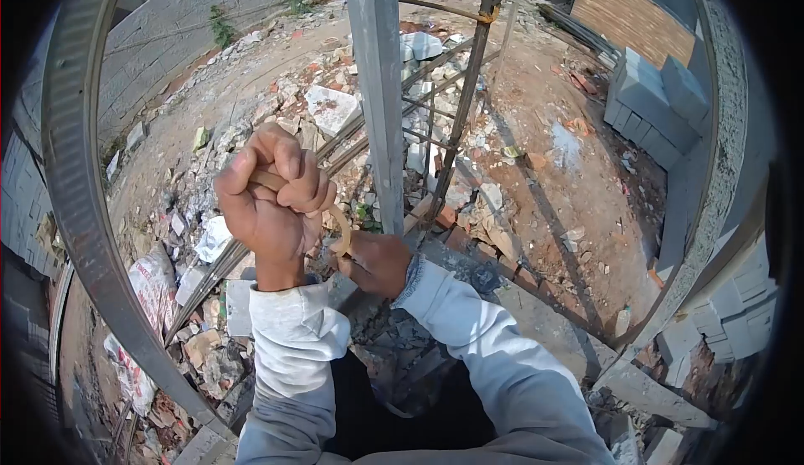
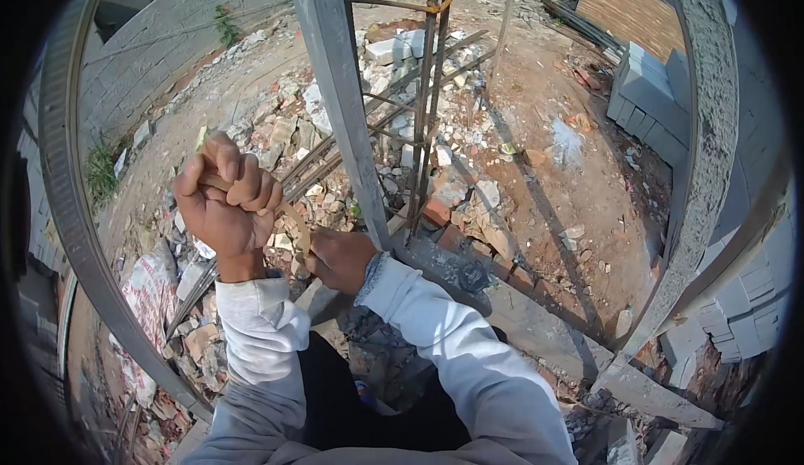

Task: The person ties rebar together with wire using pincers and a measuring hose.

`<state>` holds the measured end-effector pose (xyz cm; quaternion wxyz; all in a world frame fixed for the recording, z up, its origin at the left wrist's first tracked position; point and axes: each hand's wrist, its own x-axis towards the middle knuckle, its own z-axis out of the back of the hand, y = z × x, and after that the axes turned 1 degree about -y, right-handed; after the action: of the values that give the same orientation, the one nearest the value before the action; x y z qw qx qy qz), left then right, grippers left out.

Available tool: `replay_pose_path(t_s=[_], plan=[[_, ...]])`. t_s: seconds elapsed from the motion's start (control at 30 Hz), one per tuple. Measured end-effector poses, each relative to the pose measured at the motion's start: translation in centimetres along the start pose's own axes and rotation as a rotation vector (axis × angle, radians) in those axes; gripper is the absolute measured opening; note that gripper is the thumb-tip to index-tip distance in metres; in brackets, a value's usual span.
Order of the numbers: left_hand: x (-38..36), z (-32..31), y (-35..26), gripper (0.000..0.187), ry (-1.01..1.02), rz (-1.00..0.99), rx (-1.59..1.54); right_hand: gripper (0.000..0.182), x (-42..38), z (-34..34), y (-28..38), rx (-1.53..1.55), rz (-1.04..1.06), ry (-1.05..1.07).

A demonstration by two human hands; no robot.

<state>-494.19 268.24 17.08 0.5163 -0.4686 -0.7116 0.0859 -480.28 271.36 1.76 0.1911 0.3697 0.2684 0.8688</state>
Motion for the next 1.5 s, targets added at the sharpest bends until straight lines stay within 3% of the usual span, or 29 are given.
replay_pose_path(t_s=[0.2, 0.33, 0.43, 0.53, 0.63, 0.73, 1.03, 1.17, 1.27, 1.3, 1.43, 1.5], plan=[[3.8, 4.1, 3.4, 0.038, 0.122, 0.071, 0.004, 0.037, 2.9, 3.0, -1.6, -0.105, -0.164, -0.031], [4.7, 5.3, 5.9, 0.038, 0.017, 0.114, 0.097, 0.033, 4.5, 5.2, -0.9, 0.020, -0.362, -0.086], [5.0, 5.5, 6.9, 0.039, -0.029, 0.141, 0.150, 0.029, 6.2, 6.8, -0.9, 0.101, -0.335, -0.168], [5.0, 6.0, 7.9, 0.038, -0.011, 0.122, 0.170, 0.027, 8.2, 9.0, -0.2, -0.327, -0.248, -0.072], [4.9, 5.6, 8.3, 0.035, -0.083, 0.015, 0.228, 0.024, 9.0, 8.7, -1.3, -0.491, -0.171, -0.111], [5.1, 7.1, 9.3, 0.031, -0.019, -0.070, 0.247, 0.019, 9.3, 8.3, -1.2, -0.685, -0.096, -0.098], [4.9, 6.5, 10.1, 0.029, -0.089, -0.100, 0.279, 0.023, 9.1, 7.9, -1.6, -0.949, -0.147, -0.133], [4.7, 6.5, 10.5, 0.028, -0.102, -0.102, 0.291, 0.030, 8.3, 7.5, -1.6, -0.927, -0.179, -0.178], [4.8, 6.5, 10.7, 0.027, -0.103, -0.100, 0.294, 0.032, 7.5, 8.3, -1.9, -0.599, -0.162, -0.240], [4.8, 6.5, 10.8, 0.027, -0.106, -0.097, 0.292, 0.032, 7.2, 8.4, -3.0, -0.575, -0.067, -0.328], [5.2, 6.5, 11.0, 0.026, -0.105, -0.089, 0.290, 0.034, 3.6, 6.0, -2.2, -0.348, -0.341, -0.410], [5.3, 6.2, 11.1, 0.025, -0.101, -0.081, 0.286, 0.033, 2.0, 3.5, -3.6, -0.296, -0.310, -0.526]])
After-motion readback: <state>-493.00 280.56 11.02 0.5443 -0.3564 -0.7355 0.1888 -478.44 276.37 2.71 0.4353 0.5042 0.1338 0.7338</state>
